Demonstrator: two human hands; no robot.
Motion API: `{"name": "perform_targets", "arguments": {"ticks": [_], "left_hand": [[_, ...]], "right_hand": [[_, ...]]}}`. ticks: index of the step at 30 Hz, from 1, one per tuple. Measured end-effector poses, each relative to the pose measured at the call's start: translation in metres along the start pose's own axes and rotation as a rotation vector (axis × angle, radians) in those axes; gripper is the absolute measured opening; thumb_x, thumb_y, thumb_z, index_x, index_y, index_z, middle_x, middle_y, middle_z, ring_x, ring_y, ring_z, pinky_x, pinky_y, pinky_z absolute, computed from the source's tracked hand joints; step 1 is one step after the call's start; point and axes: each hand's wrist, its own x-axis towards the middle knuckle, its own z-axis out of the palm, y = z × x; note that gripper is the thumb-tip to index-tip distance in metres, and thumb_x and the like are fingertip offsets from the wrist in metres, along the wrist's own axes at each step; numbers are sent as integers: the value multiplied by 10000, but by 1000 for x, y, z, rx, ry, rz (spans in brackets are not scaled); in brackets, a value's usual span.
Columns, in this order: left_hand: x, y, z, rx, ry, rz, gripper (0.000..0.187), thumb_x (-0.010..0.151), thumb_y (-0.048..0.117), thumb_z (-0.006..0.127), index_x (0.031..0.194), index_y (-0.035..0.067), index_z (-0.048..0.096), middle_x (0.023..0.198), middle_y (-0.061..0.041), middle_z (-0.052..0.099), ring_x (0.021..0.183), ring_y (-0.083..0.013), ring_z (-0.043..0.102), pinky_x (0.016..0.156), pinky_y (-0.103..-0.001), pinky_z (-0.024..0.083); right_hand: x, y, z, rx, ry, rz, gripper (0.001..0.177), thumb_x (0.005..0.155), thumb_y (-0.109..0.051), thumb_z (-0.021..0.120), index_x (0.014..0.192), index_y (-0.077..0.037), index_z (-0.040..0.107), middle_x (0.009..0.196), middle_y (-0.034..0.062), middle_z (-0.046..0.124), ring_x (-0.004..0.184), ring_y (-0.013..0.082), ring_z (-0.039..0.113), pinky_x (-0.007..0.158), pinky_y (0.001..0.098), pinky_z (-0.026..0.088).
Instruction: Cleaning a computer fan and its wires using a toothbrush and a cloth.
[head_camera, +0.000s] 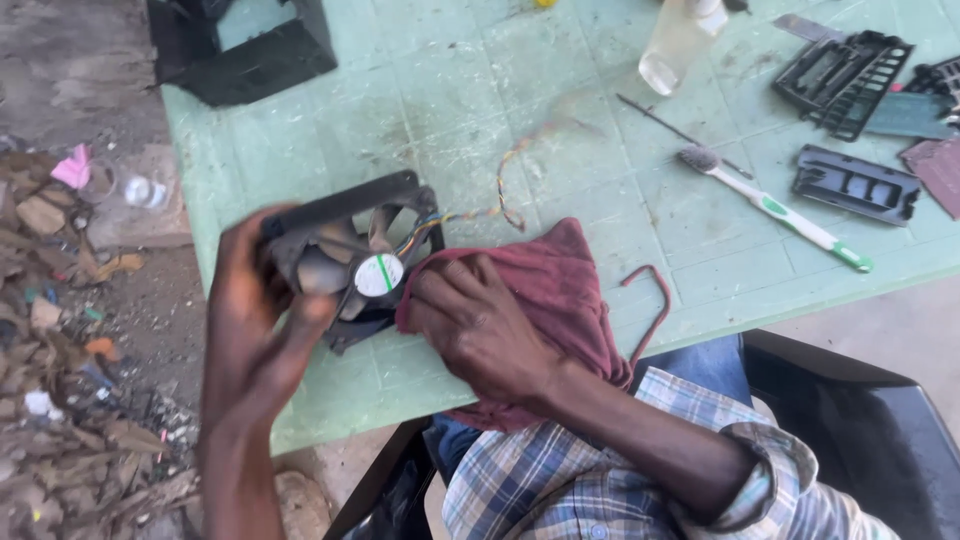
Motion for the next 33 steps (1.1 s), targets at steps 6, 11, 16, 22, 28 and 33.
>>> {"name": "perform_targets", "arguments": {"ticks": [6,11,16,22,28,33], "left_hand": [[18,-37,32,29,327,140,624,933,674,546,1120,79,527,950,-13,512,840,-115,511,705,-275,442],[13,-50,57,-152,489,133,489,961,582,612,1087,117,531,890,37,460,779,-69,434,679,-250,387],[15,-60,63,-347,578,105,418,958,520,646,1039,129,522,858,63,429,785,-47,385,730,-229,352],[13,-52,66,-270,575,91,408,981,522,585,1007,129,482,839,53,411,772,-55,394,729,-243,373],[11,-48,73,-25,590,289,448,1034,518,519,1012,80,432,921,-17,422,774,-115,418,707,-295,376],[16,-57,80,65,622,348,421,1091,485,412,1068,66,386,850,-30,419,699,-129,429,657,-320,404]], "right_hand": [[-6,0,-8,-70,-21,83,252,994,-58,512,1160,-81,700,1154,64,632,1061,283,548,841,443,353],[-25,-4,-4,-105,-203,130,466,922,-164,531,1379,-140,625,1283,38,600,1192,286,482,890,468,336],[-16,-18,5,-101,-310,169,800,691,-38,584,1474,-203,566,1300,29,563,1176,304,442,802,474,327],[-16,-31,-5,-97,-371,299,788,760,-198,674,1520,-325,509,1120,17,481,1012,290,417,810,460,333],[-27,-26,-19,-569,-367,417,582,939,-153,573,1479,-369,570,1098,56,440,961,272,403,748,438,388],[-1,-35,-22,186,-450,630,435,1033,-197,516,1460,-263,572,1054,127,407,1161,429,357,950,756,283]]}}
